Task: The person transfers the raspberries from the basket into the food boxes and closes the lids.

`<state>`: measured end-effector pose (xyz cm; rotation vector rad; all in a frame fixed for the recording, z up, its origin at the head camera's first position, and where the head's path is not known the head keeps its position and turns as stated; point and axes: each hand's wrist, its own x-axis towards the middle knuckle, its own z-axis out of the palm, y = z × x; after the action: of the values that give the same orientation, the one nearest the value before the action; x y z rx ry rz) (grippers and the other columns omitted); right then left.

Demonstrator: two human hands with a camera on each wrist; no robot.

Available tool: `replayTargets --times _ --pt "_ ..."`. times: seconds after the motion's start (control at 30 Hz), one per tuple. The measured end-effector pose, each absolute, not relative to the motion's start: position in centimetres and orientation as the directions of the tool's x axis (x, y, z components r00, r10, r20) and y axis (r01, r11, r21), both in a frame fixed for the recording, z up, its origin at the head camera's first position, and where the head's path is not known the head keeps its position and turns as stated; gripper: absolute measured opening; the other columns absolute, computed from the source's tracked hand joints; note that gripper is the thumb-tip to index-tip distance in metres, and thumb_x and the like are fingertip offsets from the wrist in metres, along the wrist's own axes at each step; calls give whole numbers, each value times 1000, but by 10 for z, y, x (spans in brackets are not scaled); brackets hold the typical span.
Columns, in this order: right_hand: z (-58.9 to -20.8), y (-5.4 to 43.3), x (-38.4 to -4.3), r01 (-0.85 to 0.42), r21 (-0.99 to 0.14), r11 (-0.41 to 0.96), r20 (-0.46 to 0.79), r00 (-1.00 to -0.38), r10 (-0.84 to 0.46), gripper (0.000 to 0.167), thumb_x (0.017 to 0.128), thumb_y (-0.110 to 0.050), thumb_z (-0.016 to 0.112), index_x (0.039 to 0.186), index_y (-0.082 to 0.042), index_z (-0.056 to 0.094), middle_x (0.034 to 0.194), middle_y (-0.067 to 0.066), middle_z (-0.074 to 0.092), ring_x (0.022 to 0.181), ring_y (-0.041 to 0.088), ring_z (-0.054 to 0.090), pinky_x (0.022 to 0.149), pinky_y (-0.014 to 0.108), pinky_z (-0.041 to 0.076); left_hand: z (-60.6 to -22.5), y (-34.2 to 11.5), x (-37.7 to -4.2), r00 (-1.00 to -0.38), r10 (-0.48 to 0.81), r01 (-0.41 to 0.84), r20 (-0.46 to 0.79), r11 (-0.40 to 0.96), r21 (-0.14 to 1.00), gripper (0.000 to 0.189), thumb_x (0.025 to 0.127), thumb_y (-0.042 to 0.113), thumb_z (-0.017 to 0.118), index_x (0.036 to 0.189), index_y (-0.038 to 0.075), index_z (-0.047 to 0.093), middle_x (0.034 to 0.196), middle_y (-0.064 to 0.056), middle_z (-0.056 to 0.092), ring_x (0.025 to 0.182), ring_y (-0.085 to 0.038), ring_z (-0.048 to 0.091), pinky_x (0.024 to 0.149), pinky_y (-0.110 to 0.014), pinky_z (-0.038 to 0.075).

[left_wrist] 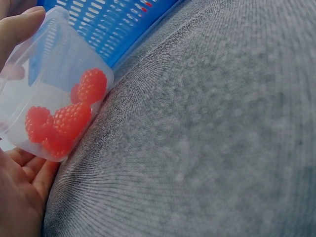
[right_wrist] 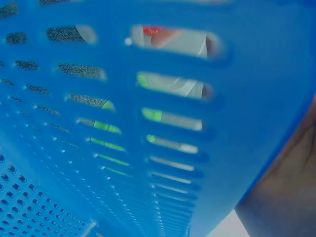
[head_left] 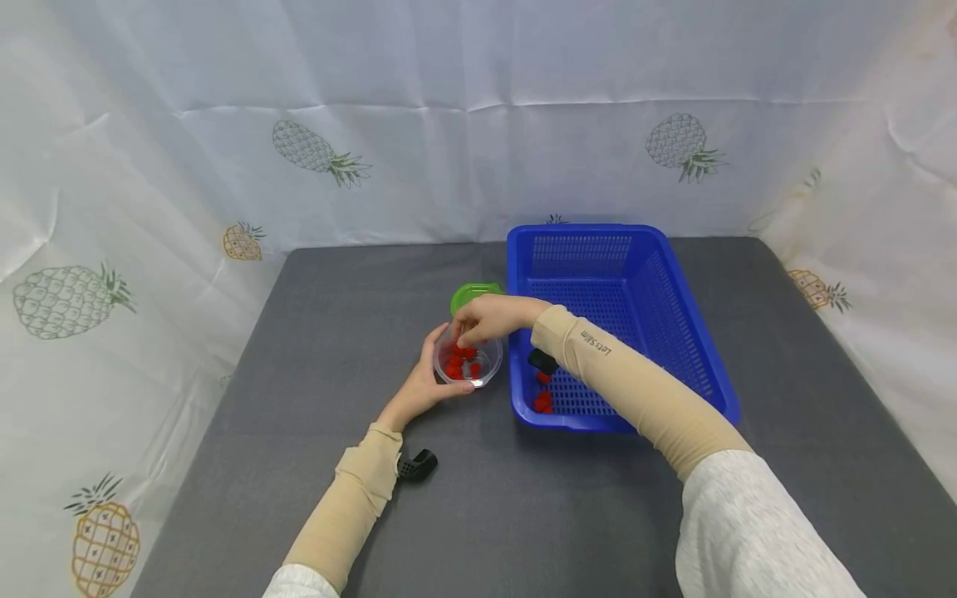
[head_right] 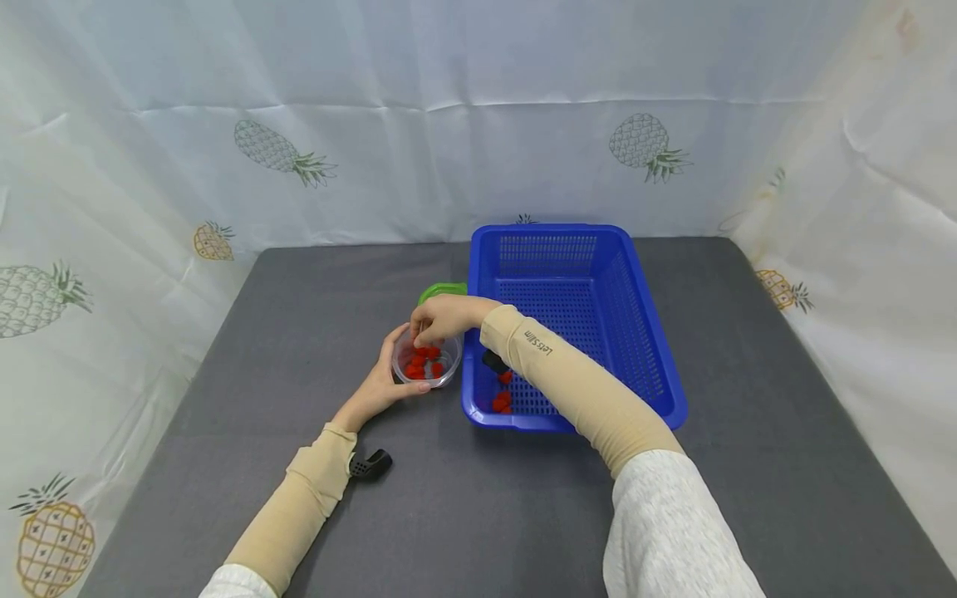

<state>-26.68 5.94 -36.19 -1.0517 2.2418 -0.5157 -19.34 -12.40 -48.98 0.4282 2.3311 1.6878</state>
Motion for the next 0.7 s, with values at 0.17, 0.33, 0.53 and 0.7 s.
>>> replayTargets --times 0.17,0.33,0.53,0.7 --pt "-361 63 -268 -497 -641 585 -334 -506 -795 28 91 -19 58 116 -6 60 98 6 67 94 29 63 75 25 51 -486 -124 -192 -925 379 83 -34 288 954 102 76 23 76 147 33 4 152 -5 26 137 -27 33 113 -51 23" --pt "-359 67 -269 -422 -726 543 -302 -513 -803 30 89 -15 62 117 -4 59 98 7 67 94 28 63 81 31 52 -468 -122 -185 -921 388 80 -42 291 953 101 77 20 75 148 25 4 153 -10 20 138 -30 29 113 -54 21" --pt "-359 77 -270 -303 -837 456 -268 -500 -824 39 86 -13 65 122 -1 55 107 11 65 96 16 63 88 31 51 -457 -120 -179 -915 403 110 -18 290 951 100 78 20 74 148 20 4 152 -13 23 136 -32 33 112 -54 24" --pt "-357 91 -269 -191 -913 360 -224 -504 -834 43 86 -13 66 125 0 53 115 17 61 106 26 59 93 35 49 -456 -120 -179 -918 396 95 -31 294 951 100 78 18 74 149 21 3 151 -13 25 136 -32 33 112 -53 23"
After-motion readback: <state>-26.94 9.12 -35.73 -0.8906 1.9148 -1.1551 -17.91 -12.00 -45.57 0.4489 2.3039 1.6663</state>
